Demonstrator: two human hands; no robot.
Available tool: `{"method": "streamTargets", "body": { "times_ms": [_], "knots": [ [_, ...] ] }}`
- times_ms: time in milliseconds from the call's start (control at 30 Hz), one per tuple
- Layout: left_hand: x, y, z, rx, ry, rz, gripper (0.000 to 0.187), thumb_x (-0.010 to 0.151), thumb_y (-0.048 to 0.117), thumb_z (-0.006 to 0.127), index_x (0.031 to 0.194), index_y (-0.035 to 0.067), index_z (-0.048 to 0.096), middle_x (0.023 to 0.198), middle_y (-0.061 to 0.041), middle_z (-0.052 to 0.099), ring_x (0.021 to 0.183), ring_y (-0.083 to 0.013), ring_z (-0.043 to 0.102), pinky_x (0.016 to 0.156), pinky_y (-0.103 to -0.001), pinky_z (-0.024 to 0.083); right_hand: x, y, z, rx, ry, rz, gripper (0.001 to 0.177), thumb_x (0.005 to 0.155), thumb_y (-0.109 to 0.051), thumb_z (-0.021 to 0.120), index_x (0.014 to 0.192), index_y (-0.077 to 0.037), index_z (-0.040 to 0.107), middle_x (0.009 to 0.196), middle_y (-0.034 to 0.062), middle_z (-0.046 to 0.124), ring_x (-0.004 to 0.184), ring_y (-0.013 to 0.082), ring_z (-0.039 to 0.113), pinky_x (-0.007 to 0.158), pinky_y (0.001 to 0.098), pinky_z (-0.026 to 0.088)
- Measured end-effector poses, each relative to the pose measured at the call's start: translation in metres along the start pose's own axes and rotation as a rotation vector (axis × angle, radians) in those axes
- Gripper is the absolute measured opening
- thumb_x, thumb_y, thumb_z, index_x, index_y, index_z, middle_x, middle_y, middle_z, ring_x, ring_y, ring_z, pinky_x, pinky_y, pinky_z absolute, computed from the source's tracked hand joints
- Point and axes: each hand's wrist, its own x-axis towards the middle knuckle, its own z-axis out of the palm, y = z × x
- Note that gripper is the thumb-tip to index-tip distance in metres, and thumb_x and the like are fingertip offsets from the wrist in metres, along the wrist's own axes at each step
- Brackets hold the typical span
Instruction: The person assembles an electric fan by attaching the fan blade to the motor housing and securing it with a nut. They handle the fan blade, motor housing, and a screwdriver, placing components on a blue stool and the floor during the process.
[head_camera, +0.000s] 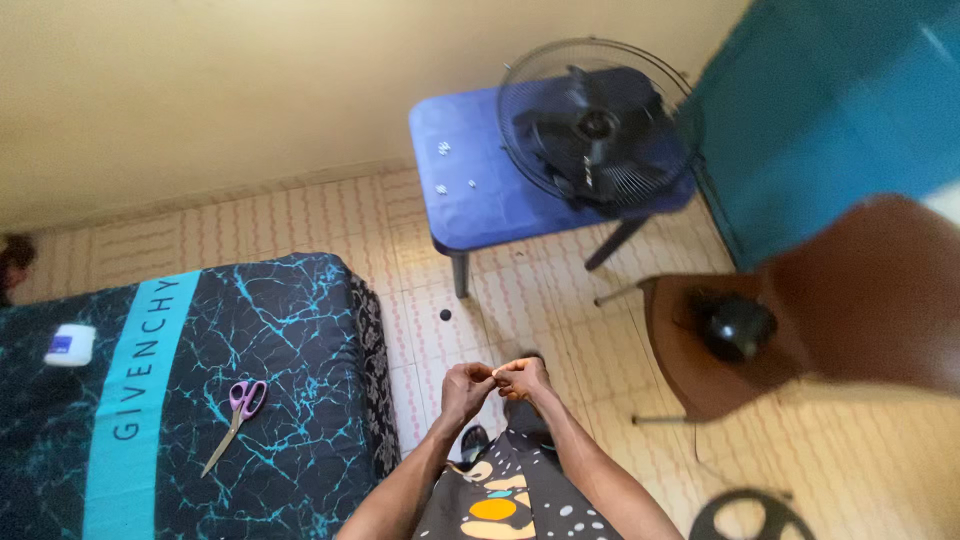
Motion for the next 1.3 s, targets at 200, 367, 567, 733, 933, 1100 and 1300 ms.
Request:
{"method": "streamTargets", "body": {
  "times_ms": [200,367,567,733,933,1100,1300],
  "knots": [
    [0.096,0.024,-0.016,-0.03,0.106,0.03,0.024,0.078,0.024,0.077,0.094,0.007,0.081,0.084,-0.011,0.08,0.076,-0.0194,0.079,0.073,-0.033,0.061,0.075,-0.086,0.008,0.033,-0.038,-0.067,0.013,0.083,-0.003,0.082,0.088,0.006,0.074,0.071,0.0167,0.071,0.051,0.0203,0.064,0.042,0.0297,0.047],
    [0.196,0.079,-0.026,0.082,0.157,0.067,0.023,0.08,0.026,0.079,0.092,0.007,0.08,0.086,-0.013,0.078,0.079,-0.0243,0.077,0.074,-0.037,0.059,0.13,-0.199,-0.012,-0.327,0.029,-0.046,0.011,0.085,-0.009,0.079,0.09,0.001,0.077,0.076,0.0091,0.073,0.057,0.0143,0.065,0.044,0.025,0.047],
    [0.295,0.151,-0.042,0.059,0.284,0.019,0.02,0.08,0.023,0.075,0.094,0.01,0.081,0.086,-0.011,0.079,0.079,-0.0238,0.078,0.074,-0.037,0.06,0.201,-0.314,-0.014,-0.356,-0.046,-0.125,0.01,0.083,-0.01,0.08,0.088,-0.001,0.077,0.075,0.0087,0.073,0.057,0.0137,0.065,0.046,0.0238,0.051],
    [0.346,0.167,-0.06,-0.012,0.341,-0.047,0.02,0.081,0.024,0.076,0.094,0.01,0.081,0.085,-0.01,0.08,0.077,-0.0212,0.078,0.072,-0.035,0.061,0.245,-0.356,-0.003,-0.453,-0.068,-0.18,0.012,0.082,-0.014,0.082,0.088,-0.004,0.077,0.077,0.0067,0.076,0.059,0.011,0.068,0.05,0.0233,0.052],
    [0.408,0.163,-0.085,-0.066,0.342,-0.052,0.02,0.082,0.026,0.078,0.092,0.009,0.081,0.084,-0.009,0.08,0.076,-0.0196,0.079,0.072,-0.034,0.061,0.282,-0.395,0.024,-0.357,-0.057,-0.248,0.013,0.082,-0.012,0.081,0.087,-0.001,0.077,0.074,0.0087,0.076,0.058,0.0142,0.071,0.05,0.027,0.053],
    [0.465,0.149,-0.116,-0.104,0.275,0.008,0.022,0.081,0.025,0.08,0.094,0.008,0.081,0.085,-0.009,0.081,0.077,-0.0178,0.079,0.072,-0.032,0.061,0.311,-0.418,0.057,-0.487,0.204,-0.285,0.01,0.082,-0.014,0.079,0.083,-0.004,0.08,0.072,0.0058,0.076,0.06,0.0118,0.071,0.054,0.0268,0.055],
    [0.527,0.14,-0.16,-0.128,0.172,-0.367,0.032,0.084,0.027,0.074,0.113,0.013,0.077,0.096,-0.012,0.08,0.082,-0.0264,0.078,0.076,-0.039,0.062,0.348,-0.439,0.088,-0.372,0.327,-0.309,0.01,0.08,-0.014,0.08,0.085,-0.006,0.082,0.072,0.0051,0.077,0.06,0.0113,0.071,0.057,0.0262,0.055]
  ]
}}
